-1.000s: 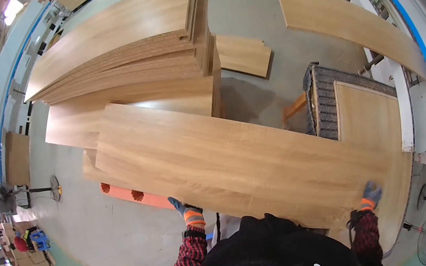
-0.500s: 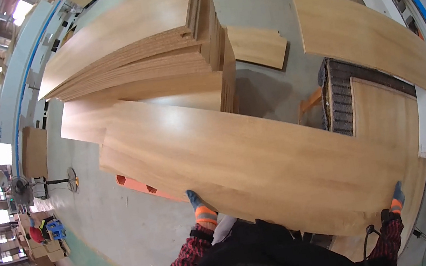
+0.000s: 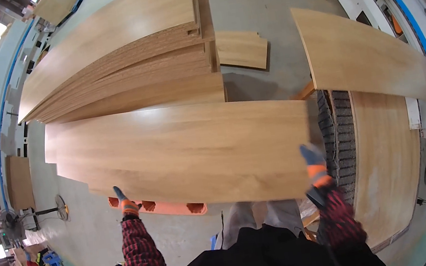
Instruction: Gathering wood scraps into a bag and then loading large wood panels onto a conveyor machine in a furniture factory.
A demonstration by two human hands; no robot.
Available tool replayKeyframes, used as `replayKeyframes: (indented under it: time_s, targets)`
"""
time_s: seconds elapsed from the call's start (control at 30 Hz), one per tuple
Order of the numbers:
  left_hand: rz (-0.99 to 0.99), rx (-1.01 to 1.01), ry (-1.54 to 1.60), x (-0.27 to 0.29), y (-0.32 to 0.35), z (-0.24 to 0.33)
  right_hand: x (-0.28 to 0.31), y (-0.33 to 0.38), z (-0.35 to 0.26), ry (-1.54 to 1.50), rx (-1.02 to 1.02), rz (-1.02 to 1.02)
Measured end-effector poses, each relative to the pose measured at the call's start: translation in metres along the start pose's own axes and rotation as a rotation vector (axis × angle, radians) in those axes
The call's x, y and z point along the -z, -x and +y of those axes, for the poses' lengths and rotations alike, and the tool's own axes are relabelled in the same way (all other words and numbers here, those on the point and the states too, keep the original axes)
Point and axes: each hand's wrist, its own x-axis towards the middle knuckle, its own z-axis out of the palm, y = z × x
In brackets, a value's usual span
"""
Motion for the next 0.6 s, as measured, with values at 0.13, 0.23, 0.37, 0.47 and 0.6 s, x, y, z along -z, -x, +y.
replayKeyframes:
  time_s: [0.13, 0.23, 0.37, 0.47, 0.6]
  targets:
    - [0.257, -0.063, -0.162, -0.092, -0.047, -0.050, -0.148, -0.063, -0.020, 0.006, -0.072, 0.021]
    - [0.794, -0.457, -0.217, -0.037, -0.081, -0.005, -0.244, -0.031, -0.093, -0.158, -0.058, -0.089]
    - [0.678, -0.266, -0.408, -0.063, -0.158, 0.012, -0.264, -0.082, -0.076, 0.094, 0.131, 0.294]
    - [0.647, -0.342, -0.454, -0.070, -0.184, 0.016, -0.276, -0.087, -0.087, 0.143, 0.147, 0.372]
    - [0.573, -0.247, -0.471, -0.030, -0.185, 0.056, -0.308, -0.055, -0.134, 0.207, 0.273, 0.500]
